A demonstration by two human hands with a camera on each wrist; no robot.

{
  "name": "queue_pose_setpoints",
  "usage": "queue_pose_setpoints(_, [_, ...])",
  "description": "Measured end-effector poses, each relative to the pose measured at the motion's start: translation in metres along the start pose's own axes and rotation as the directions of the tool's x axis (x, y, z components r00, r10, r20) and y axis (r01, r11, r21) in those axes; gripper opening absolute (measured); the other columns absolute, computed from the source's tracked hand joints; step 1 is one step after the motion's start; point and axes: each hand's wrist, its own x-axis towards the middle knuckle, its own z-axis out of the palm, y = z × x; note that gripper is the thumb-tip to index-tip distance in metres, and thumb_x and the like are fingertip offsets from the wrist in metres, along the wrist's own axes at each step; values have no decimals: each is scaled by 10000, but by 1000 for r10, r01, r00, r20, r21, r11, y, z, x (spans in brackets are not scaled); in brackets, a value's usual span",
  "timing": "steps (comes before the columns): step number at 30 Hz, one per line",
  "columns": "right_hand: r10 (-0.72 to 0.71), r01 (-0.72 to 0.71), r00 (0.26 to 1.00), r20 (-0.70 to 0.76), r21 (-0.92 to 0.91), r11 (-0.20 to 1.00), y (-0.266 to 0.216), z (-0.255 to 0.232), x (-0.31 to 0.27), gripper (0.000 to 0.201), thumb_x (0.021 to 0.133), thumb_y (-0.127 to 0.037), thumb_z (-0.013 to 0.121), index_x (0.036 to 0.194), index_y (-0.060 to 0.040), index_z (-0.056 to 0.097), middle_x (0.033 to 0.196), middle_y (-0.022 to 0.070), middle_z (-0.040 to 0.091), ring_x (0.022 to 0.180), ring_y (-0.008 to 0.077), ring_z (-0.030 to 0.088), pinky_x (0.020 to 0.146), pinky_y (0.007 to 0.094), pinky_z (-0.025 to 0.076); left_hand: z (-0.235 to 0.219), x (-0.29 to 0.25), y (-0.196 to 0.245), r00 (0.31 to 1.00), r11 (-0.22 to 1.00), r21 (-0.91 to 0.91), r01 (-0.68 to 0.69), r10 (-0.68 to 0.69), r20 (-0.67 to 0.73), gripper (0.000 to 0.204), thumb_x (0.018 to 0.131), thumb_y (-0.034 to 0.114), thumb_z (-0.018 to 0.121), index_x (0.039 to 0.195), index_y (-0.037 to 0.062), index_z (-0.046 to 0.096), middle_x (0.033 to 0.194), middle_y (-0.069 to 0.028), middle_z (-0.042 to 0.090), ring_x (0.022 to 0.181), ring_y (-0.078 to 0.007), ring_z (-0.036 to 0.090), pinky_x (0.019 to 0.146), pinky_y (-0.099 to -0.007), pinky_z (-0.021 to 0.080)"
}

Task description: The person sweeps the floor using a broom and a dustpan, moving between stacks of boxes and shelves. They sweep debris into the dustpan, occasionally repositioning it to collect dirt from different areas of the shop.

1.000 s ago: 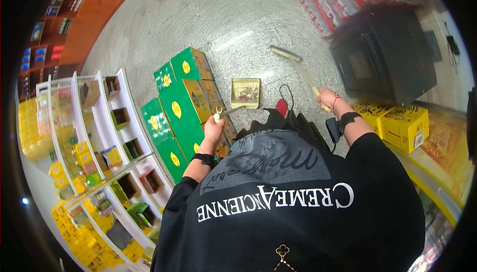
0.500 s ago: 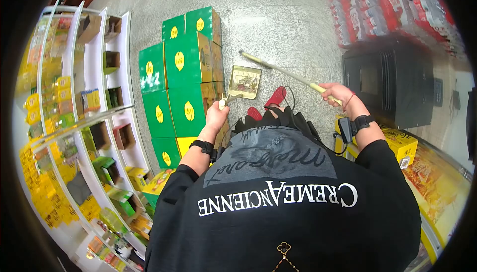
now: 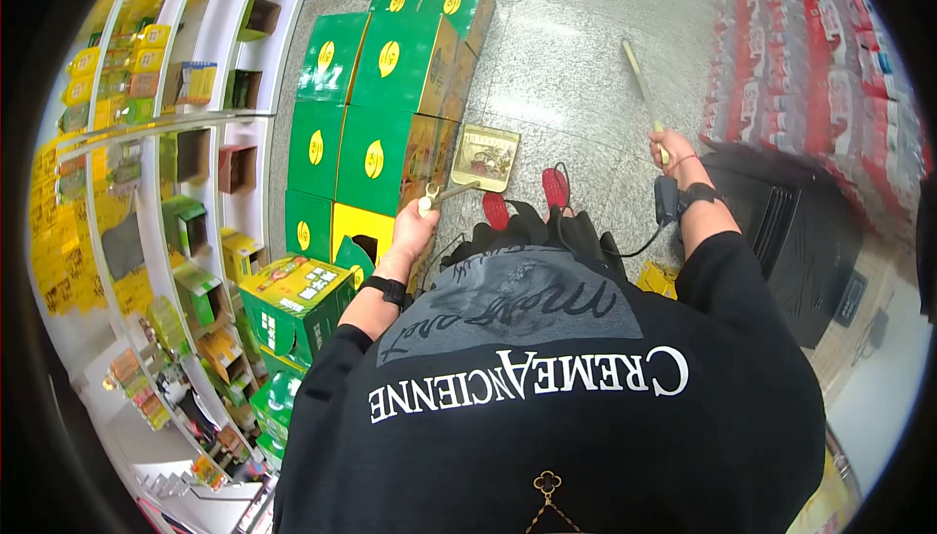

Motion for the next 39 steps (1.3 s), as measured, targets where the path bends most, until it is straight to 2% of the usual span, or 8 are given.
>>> queue_pose_setpoints(2, [-77,77,997,3,-79,994,-19,19,14,112,823,-86,560,834,-105,450,567,-8,464,404,84,438,321,211,356,17,4,-23,996,998,-25,-66,64,-57,252,776,137,570,984,-4,564,716,-59,599,580,-134,553,540,-281,450])
queue_pose_setpoints(7, [-114,142,990,87,-472,870,-54,75,47,121,783,-51,584,888,-51,523,604,30,520,438,117,474,363,260,380,37,-24,-12,986,987,-83,140,-146,-82,281,744,202,603,949,11,582,821,-146,645,755,-250,628,692,-355,478])
queue_pose_setpoints(12, [-172,306,949,262,-894,327,-50,118,22,320,753,-76,610,1065,-37,554,685,66,577,550,155,544,471,319,441,58,-43,-18,967,962,-211,175,-209,-148,287,745,213,602,950,13,580,813,-146,644,753,-258,628,693,-360,477])
queue_pose_setpoints(21, [151,290,920,363,-886,361,-53,87,-61,561,737,0,590,1278,-63,455,709,55,560,440,99,460,396,253,383,86,-67,-32,941,924,-305,233,-293,-170,294,734,237,602,936,24,578,816,-162,638,796,-299,621,712,-379,470])
queue_pose_setpoints(23, [231,157,912,339,-809,566,-71,73,-67,601,723,21,591,1298,-49,433,710,48,556,417,77,436,371,223,353,91,-70,-44,945,934,-288,212,-271,-181,292,731,242,605,930,31,578,834,-176,635,818,-323,614,720,-391,468])
queue_pose_setpoints(26, [158,199,932,327,-823,532,-71,65,-73,611,717,35,584,1302,-41,426,712,46,553,410,80,432,361,218,339,90,-78,-51,945,946,-243,213,-262,-195,293,729,246,608,932,37,581,848,-185,631,829,-340,607,726,-402,467])
queue_pose_setpoints(35, [-186,338,937,295,-899,277,-39,141,12,636,705,-41,618,1310,-90,428,796,78,602,519,142,546,468,284,450,90,-127,-85,926,921,-335,198,-287,-243,277,715,236,621,896,30,581,842,-190,625,815,-347,601,720,-407,466])
queue_pose_setpoints(39, [-168,324,930,328,-945,-51,11,154,20,594,709,-69,620,1280,-110,463,854,114,631,693,199,612,612,332,494,85,-154,-115,934,910,-367,191,-284,-218,279,716,234,617,902,29,578,841,-190,624,815,-351,599,719,-408,465])
